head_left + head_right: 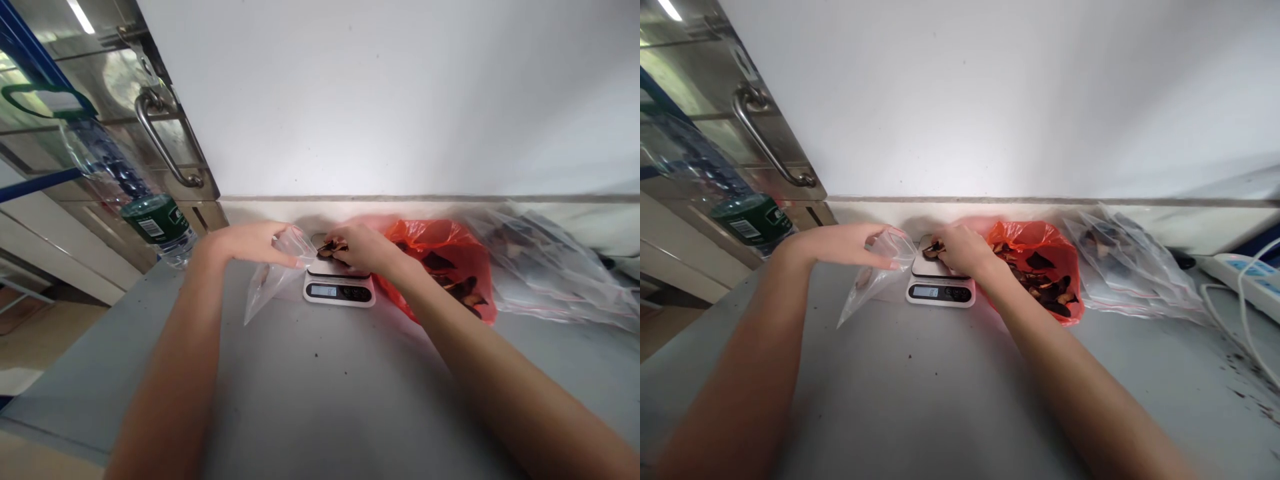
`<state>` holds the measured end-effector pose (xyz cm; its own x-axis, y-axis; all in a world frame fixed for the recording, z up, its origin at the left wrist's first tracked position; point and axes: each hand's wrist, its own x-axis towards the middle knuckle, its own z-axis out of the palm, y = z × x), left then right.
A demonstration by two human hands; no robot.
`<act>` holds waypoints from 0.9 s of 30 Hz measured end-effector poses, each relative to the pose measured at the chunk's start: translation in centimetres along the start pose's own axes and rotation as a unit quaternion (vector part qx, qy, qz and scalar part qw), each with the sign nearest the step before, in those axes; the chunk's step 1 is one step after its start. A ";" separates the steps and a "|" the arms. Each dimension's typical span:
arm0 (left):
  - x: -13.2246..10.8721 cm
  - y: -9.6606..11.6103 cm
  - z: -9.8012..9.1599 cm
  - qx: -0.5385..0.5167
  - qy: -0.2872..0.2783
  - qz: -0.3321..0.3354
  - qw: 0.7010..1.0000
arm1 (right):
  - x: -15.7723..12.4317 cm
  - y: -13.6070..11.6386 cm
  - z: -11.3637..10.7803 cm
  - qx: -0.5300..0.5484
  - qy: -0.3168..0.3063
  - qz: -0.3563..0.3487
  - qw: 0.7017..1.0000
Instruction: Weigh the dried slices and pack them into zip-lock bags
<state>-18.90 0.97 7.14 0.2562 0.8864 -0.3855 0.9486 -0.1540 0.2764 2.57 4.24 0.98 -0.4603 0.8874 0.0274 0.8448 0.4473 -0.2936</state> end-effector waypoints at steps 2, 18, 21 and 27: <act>0.2 0.3 0.2 0.015 -0.007 -0.007 1.000 | -0.2 0.0 -0.2 0.002 0.010 0.013 1.000; 1.4 1.1 1.2 0.009 -0.033 0.049 0.998 | -0.9 1.2 -0.7 0.145 0.082 0.006 0.986; 1.2 1.5 1.2 0.015 -0.016 0.031 0.999 | -1.4 0.3 -1.6 0.214 0.081 -0.020 0.973; 0.8 2.3 0.9 -0.030 0.006 0.086 0.996 | -1.3 -2.2 -1.9 0.176 0.079 -0.109 0.975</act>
<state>-16.35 0.93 6.70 0.4106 0.8547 -0.3176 0.8782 -0.2770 0.3899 1.84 2.33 3.39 -0.5465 0.7944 0.2650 0.5730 0.5855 -0.5735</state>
